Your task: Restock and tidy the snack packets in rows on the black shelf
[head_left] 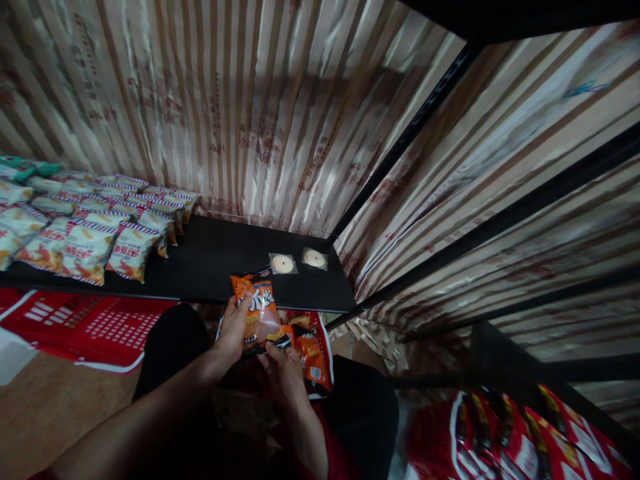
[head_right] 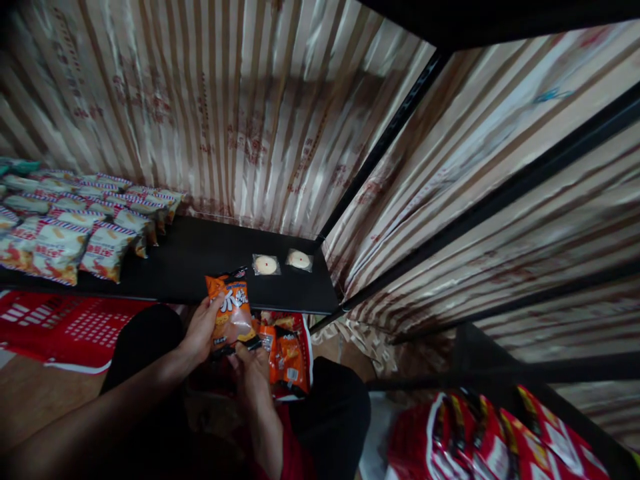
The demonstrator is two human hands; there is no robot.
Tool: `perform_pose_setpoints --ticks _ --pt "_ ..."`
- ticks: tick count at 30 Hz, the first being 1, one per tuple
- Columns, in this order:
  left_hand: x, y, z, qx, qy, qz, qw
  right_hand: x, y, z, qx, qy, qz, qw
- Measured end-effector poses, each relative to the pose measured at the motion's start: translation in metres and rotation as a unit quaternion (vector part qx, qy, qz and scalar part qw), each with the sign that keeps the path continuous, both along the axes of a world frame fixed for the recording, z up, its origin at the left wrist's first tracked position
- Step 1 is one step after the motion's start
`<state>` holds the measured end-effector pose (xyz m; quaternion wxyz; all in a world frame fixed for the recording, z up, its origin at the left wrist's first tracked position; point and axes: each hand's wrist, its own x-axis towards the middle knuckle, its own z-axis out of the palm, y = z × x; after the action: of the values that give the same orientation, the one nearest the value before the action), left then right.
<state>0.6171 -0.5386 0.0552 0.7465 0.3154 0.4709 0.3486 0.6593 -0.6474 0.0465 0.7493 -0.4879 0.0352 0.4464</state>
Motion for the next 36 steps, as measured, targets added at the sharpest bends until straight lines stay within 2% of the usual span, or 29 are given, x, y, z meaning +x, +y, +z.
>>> perform_pose_setpoints --ticks 5,9,16,23,28,33,36 --pt "0.006 0.016 -0.009 0.042 0.029 0.005 0.999 0.002 0.011 -0.006 0.026 0.002 0.039 0.999" --pt "0.011 0.03 -0.009 0.054 0.045 0.008 0.998 0.009 0.021 -0.008 0.048 0.016 0.079 0.996" --pt "0.019 0.054 -0.002 0.055 0.01 0.038 0.998 0.015 0.046 -0.008 0.034 0.012 0.059 0.998" --pt "0.026 0.073 -0.012 0.112 0.064 0.037 0.991 0.024 0.059 -0.013 0.039 -0.008 0.072 0.997" --pt "0.027 0.08 -0.012 0.146 0.088 0.025 0.985 0.031 0.065 -0.017 0.033 -0.01 0.088 0.996" --pt "0.025 0.079 -0.01 0.161 0.115 0.012 0.98 0.036 0.07 -0.016 -0.011 -0.026 0.11 0.994" --pt "0.027 0.076 -0.007 0.165 0.125 0.004 0.978 0.038 0.071 -0.015 -0.036 -0.069 0.097 0.992"
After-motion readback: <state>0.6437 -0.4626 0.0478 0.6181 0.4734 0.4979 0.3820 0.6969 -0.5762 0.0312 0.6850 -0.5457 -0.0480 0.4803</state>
